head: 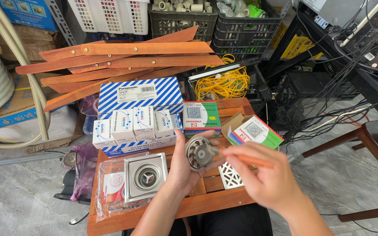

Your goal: The person removes a metal drain grate and a central filter piece from a plastic bag and uses a small brush to clean different parts of the surfaces before placing them back into the bag.

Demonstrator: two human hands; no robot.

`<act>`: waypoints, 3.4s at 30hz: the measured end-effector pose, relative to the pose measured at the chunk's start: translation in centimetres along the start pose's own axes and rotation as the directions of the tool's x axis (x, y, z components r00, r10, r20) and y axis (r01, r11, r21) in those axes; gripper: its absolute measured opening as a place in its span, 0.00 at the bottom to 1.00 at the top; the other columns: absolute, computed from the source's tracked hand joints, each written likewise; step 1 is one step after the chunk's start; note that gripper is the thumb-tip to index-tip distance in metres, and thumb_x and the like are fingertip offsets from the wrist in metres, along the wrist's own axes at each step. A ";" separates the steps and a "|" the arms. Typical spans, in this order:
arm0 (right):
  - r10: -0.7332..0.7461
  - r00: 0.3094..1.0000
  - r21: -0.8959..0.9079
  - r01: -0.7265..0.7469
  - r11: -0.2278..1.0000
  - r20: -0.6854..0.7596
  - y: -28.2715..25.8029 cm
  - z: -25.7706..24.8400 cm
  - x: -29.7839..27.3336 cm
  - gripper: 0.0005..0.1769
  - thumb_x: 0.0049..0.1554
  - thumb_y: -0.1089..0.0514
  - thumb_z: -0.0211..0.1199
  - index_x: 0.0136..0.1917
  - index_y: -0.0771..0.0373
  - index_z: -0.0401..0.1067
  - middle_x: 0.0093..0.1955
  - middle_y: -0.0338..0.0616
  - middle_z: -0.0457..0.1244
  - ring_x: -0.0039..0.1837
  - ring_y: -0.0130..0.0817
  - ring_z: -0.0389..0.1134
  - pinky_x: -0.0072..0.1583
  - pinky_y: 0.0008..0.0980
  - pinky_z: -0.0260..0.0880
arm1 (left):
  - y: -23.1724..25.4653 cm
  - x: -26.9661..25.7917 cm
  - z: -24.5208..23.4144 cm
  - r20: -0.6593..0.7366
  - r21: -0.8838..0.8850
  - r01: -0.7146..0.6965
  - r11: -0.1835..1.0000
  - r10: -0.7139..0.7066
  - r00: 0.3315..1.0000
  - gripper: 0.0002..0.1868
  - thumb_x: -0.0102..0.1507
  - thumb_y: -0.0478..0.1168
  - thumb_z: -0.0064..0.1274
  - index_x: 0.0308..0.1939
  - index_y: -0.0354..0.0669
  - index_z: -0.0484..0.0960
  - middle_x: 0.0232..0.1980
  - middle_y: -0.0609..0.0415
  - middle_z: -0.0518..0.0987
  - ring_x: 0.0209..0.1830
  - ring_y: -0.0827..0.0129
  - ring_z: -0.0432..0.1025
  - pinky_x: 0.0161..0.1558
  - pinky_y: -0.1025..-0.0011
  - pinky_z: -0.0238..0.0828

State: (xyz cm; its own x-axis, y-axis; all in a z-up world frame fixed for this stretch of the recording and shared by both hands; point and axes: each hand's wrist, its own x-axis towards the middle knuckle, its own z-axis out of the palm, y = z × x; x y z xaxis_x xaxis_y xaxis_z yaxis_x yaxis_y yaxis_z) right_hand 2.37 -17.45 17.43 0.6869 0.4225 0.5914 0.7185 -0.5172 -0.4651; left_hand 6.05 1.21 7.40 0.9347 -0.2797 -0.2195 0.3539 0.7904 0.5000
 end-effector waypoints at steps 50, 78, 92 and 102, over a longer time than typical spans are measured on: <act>0.082 0.992 0.205 -0.100 0.974 0.098 0.3 1.8 -3.0 0.09 0.65 0.57 0.68 0.57 0.54 0.86 0.51 0.32 0.80 0.50 0.29 0.80 0.55 0.28 0.80 | -3.2 0.7 -2.2 -0.269 0.094 0.021 0.995 0.005 0.963 0.29 0.75 0.72 0.41 0.39 0.55 0.74 0.29 0.54 0.75 0.43 0.53 0.85 0.41 0.57 0.75; 0.133 0.988 0.078 -0.139 0.987 0.081 2.1 0.7 -2.3 0.09 0.67 0.54 0.64 0.51 0.56 0.85 0.47 0.32 0.78 0.48 0.31 0.79 0.52 0.31 0.76 | -1.5 -1.8 0.9 -0.166 0.102 0.131 0.986 -0.113 0.980 0.53 0.69 0.76 0.27 0.70 0.30 0.81 0.61 0.31 0.85 0.61 0.41 0.81 0.65 0.32 0.79; -0.007 0.998 0.172 0.018 0.985 -0.064 0.0 1.5 -2.8 0.10 0.68 0.61 0.65 0.61 0.59 0.82 0.53 0.39 0.78 0.49 0.32 0.80 0.54 0.29 0.79 | -3.5 0.6 -3.7 -0.140 0.300 -0.039 0.953 0.084 0.987 0.45 0.70 0.78 0.28 0.60 0.45 0.83 0.35 0.48 0.78 0.41 0.61 0.77 0.49 0.51 0.84; 0.024 0.997 0.069 -0.028 0.997 0.069 1.8 1.3 -4.1 0.10 0.69 0.55 0.64 0.53 0.58 0.84 0.47 0.38 0.76 0.46 0.35 0.79 0.50 0.33 0.77 | -1.7 -1.4 -0.3 -0.099 0.024 -0.011 1.000 0.013 0.995 0.55 0.70 0.83 0.23 0.69 0.42 0.83 0.52 0.39 0.88 0.58 0.35 0.85 0.42 0.53 0.80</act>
State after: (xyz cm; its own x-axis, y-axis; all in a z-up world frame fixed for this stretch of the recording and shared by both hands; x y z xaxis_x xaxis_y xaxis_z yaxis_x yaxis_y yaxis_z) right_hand 0.99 -19.12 13.31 0.7096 0.4604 0.5334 0.7045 -0.4763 -0.5261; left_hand 4.15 0.44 6.63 0.9313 -0.2139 -0.2949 0.3444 0.7804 0.5219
